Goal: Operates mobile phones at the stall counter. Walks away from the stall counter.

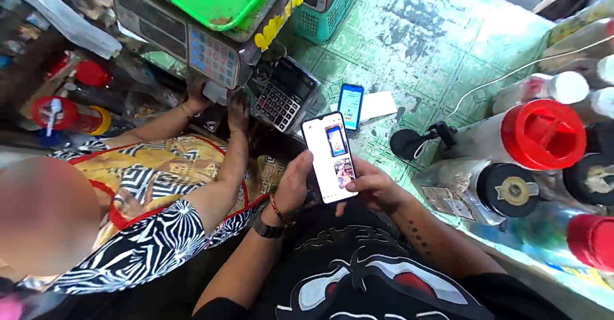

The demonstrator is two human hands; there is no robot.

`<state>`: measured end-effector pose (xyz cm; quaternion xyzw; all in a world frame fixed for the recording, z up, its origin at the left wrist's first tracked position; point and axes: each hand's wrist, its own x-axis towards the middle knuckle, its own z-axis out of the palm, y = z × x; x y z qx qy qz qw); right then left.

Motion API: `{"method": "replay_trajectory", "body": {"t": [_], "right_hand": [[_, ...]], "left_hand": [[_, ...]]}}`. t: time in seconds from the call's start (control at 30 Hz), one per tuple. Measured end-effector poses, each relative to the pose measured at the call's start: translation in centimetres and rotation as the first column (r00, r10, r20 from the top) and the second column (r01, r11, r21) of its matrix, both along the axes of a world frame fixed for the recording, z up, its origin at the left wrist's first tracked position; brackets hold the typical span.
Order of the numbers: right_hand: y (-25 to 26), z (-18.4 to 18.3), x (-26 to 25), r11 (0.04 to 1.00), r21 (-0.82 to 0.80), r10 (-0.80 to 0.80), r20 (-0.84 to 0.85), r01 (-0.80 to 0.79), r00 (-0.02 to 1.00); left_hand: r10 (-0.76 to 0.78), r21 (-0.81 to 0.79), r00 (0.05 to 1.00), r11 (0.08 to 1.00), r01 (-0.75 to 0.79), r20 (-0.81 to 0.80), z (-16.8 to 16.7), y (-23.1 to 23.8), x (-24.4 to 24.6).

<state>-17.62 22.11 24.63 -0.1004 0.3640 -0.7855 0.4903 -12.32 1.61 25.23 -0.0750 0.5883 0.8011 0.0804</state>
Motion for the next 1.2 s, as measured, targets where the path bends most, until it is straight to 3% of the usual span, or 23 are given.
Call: {"method": "replay_trajectory", "body": {"t": [0.07, 0.17, 0.27, 0.33, 0.4, 0.47, 0.57, 0.67, 0.9, 1.07, 1.2], "right_hand": [[0.2, -0.4, 1.1, 0.993, 0.101, -0.068, 0.006, 0.067, 0.998], [-0.5, -1.5, 2.4, 0.917, 0.385, -0.075, -0.098, 0.107, 0.992], [-0.8, -2.2, 2.8, 0.725, 0.686, 0.232, -0.319, 0.055, 0.919], [-0.4, -2.1, 0.8, 0.654, 0.755, 0.375, -0.375, 0.045, 0.848], [0.5, -2.5, -1.5, 0.644, 0.763, 0.367, -0.362, 0.046, 0.857], [1.8, -4.5, -4.1, 0.609, 0.776, 0.208, -0.355, 0.164, 0.911], [3.5, -9.0, -8.4, 0.38, 0.798, 0.042, -0.521, 0.468, 0.853], [4.2, -11.4, -11.4, 0.24, 0.76, 0.13, -0.642, 0.604, 0.756], [2.8, -15.5, -17.7, 0.255, 0.576, 0.349, -0.804, 0.776, 0.482], [2.8, -16.4, -21.4, 0.139, 0.555, 0.233, -0.823, 0.82, 0.518], [3.2, -16.3, -20.5, 0.169, 0.512, 0.108, -0.859, 0.842, 0.5]], "left_hand": [[-0.038, 0.126, 0.998, 0.992, 0.031, 0.053, -1.9, 0.6, 0.6], [0.036, 0.283, 0.984, 0.955, -0.084, 0.172, -4.4, 2.3, 1.1], [0.125, 0.348, 0.932, 0.904, -0.248, 0.339, -5.1, 3.1, 1.7], [0.132, 0.355, 0.928, 0.898, -0.261, 0.349, -5.5, 2.4, 0.9], [0.126, 0.354, 0.93, 0.9, -0.253, 0.345, -5.3, 1.6, 0.6], [0.144, 0.341, 0.925, 0.9, -0.27, 0.352, -5.2, 1.0, 0.9], [0.184, 0.27, 0.908, 0.916, -0.298, 0.376, -4.9, 0.1, 1.2], [0.196, 0.188, 0.892, 0.938, -0.291, 0.407, -4.3, -1.3, 1.4], [0.26, 0.107, 0.848, 0.933, -0.344, 0.462, -2.6, -3.4, 0.4], [0.278, 0.127, 0.848, 0.92, -0.37, 0.451, -2.3, -2.2, -1.0], [0.325, 0.177, 0.844, 0.885, -0.43, 0.427, -2.5, -1.3, -1.9]]}}
